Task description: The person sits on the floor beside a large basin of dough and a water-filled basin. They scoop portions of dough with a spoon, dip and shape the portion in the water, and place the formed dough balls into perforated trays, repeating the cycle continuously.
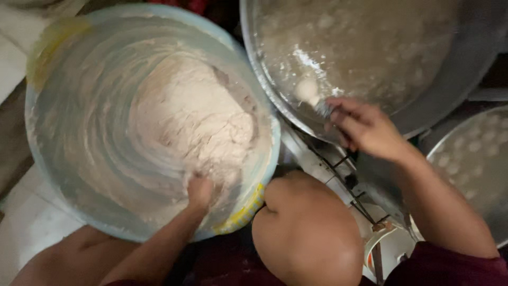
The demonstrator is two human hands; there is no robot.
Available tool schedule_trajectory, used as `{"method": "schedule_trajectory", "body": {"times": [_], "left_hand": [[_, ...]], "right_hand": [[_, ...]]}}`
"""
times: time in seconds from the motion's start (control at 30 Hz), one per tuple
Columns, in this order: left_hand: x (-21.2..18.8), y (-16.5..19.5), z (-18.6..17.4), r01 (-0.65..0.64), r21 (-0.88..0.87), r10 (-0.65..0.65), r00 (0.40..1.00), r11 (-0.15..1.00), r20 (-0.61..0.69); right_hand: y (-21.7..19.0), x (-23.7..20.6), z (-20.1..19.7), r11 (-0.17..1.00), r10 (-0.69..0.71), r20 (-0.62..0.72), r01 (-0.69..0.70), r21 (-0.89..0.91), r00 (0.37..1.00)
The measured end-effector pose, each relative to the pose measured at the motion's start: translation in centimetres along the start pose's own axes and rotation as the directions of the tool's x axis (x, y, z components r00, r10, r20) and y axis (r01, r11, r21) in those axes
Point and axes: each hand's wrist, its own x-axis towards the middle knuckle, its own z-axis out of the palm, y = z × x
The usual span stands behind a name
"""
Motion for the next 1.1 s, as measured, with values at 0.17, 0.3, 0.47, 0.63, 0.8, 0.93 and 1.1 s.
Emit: {"method": "schedule_trajectory", "body": {"times": [0.17,0.3,0.47,0.63,0.8,0.93,1.1], "left_hand": [[2.1,3.5,4.0,-0.129,-0.190,0.095,0.980,0.973,-0.177],[3.3,7.2,2.6,-0.306,-0.546,0.212,0.950,0.779,-0.231],[4.2,11.5,-0.9,-0.436,-0.347,0.367,0.896,0.830,-0.250],[5.7,13.6,-2.0,-0.767,-0.042,0.632,0.556,0.640,-0.540],[4.8,14.2,-2.8,-0.721,-0.212,0.553,0.656,0.660,-0.513],[3.9,15.1,-3.5,-0.712,-0.368,0.486,0.688,0.598,-0.539],[3.6,15.6,-3.7,-0.765,-0.290,0.553,0.624,0.574,-0.552]], "right_hand": [[3.6,4.6,-4.1,0.999,0.047,-0.294,-0.044,0.016,0.955],[6.6,7.1,-5.7,0.905,-0.373,-0.454,0.211,-0.368,0.809],[8.7,8.1,-6.3,0.895,-0.327,-0.546,0.068,-0.441,0.771],[7.1,6.4,-7.1,0.888,-0.367,-0.495,0.138,-0.439,0.787],[2.6,-0.2,-3.9,0.981,-0.169,-0.492,0.097,-0.169,0.854],[-0.2,-3.4,2.4,0.990,-0.081,-0.068,0.088,0.110,0.994],[-2.2,-4.5,6.6,0.879,-0.376,-0.024,0.348,-0.325,0.926]]}}
